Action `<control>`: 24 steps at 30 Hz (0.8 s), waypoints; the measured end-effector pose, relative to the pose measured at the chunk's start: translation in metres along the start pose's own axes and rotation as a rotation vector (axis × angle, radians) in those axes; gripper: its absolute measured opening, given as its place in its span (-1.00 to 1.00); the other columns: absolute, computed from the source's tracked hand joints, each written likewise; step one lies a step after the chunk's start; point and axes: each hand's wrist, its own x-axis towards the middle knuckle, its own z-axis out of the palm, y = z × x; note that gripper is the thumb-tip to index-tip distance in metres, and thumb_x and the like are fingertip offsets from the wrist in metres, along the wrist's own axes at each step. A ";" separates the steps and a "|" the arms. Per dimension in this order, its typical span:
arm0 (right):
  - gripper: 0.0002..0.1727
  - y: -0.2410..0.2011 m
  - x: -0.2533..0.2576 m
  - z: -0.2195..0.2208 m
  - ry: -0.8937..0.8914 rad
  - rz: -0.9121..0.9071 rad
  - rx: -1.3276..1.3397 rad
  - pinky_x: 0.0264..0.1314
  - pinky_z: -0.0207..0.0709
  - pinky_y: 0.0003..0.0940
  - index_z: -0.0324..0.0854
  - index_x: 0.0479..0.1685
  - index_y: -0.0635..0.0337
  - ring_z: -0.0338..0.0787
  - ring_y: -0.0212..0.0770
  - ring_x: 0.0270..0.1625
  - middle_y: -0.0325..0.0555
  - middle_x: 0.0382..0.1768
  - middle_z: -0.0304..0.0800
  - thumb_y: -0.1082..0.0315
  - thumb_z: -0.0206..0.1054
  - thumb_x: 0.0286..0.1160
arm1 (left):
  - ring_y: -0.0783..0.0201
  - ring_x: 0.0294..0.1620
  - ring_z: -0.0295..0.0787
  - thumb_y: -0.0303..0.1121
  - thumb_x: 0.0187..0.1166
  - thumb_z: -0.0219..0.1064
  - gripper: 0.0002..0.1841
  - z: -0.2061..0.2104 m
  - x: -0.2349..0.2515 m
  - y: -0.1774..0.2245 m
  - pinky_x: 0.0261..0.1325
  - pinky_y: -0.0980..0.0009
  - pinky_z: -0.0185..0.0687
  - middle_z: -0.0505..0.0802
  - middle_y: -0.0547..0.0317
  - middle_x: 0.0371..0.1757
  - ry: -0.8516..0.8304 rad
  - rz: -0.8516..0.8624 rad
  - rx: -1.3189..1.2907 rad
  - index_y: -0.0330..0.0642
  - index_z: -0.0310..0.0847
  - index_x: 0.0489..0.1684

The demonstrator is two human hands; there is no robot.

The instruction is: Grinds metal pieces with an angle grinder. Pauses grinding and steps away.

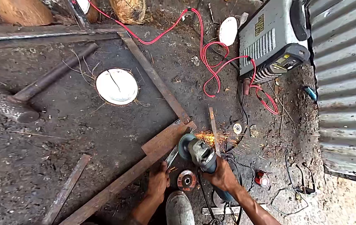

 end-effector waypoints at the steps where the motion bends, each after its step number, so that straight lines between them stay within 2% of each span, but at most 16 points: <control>1: -0.19 0.000 -0.001 0.001 -0.023 -0.004 -0.011 0.17 0.72 0.05 0.66 0.23 0.25 0.89 -0.10 0.00 -0.04 -0.10 0.89 -0.05 0.66 -0.13 | 0.47 -0.81 0.23 -0.23 0.91 0.00 -0.68 0.000 0.001 0.000 -0.74 0.60 0.21 0.55 0.27 -0.59 0.002 0.006 0.006 -0.18 0.50 -0.27; 7: -0.25 -0.001 0.015 -0.008 0.039 0.012 0.034 0.11 0.73 0.02 0.65 0.15 0.26 0.88 -0.14 -0.07 -0.05 -0.16 0.87 0.00 0.66 -0.12 | 0.46 -0.81 0.25 -0.24 0.90 0.03 -0.69 0.000 0.001 0.000 -0.74 0.59 0.23 0.58 0.26 -0.58 0.032 0.026 0.023 -0.20 0.51 -0.25; 12: -0.19 -0.001 0.005 -0.005 -0.031 0.006 -0.007 0.17 0.72 0.03 0.65 0.21 0.24 0.89 -0.12 0.00 -0.05 -0.11 0.89 -0.05 0.67 -0.14 | 0.47 -0.82 0.23 -0.27 0.90 0.03 -0.67 0.001 0.004 -0.001 -0.73 0.57 0.22 0.53 0.28 -0.65 0.024 0.066 0.036 -0.21 0.52 -0.33; 17: -0.25 -0.004 0.016 -0.014 -0.006 0.040 0.020 0.15 0.71 0.01 0.64 0.17 0.25 0.88 -0.12 -0.02 -0.04 -0.13 0.87 0.00 0.66 -0.11 | 0.47 -0.81 0.25 -0.27 0.90 0.04 -0.68 0.001 0.002 -0.001 -0.72 0.58 0.24 0.57 0.27 -0.61 0.048 0.090 0.064 -0.21 0.53 -0.30; 24: -0.20 -0.006 0.010 -0.007 -0.049 0.006 -0.037 0.16 0.72 0.06 0.65 0.22 0.23 0.89 -0.09 0.00 -0.04 -0.11 0.89 -0.06 0.66 -0.12 | 0.44 -0.74 0.33 -0.30 0.87 0.08 -0.71 0.000 0.009 -0.013 -0.65 0.52 0.31 0.57 0.27 -0.58 0.085 0.221 0.130 -0.24 0.60 -0.26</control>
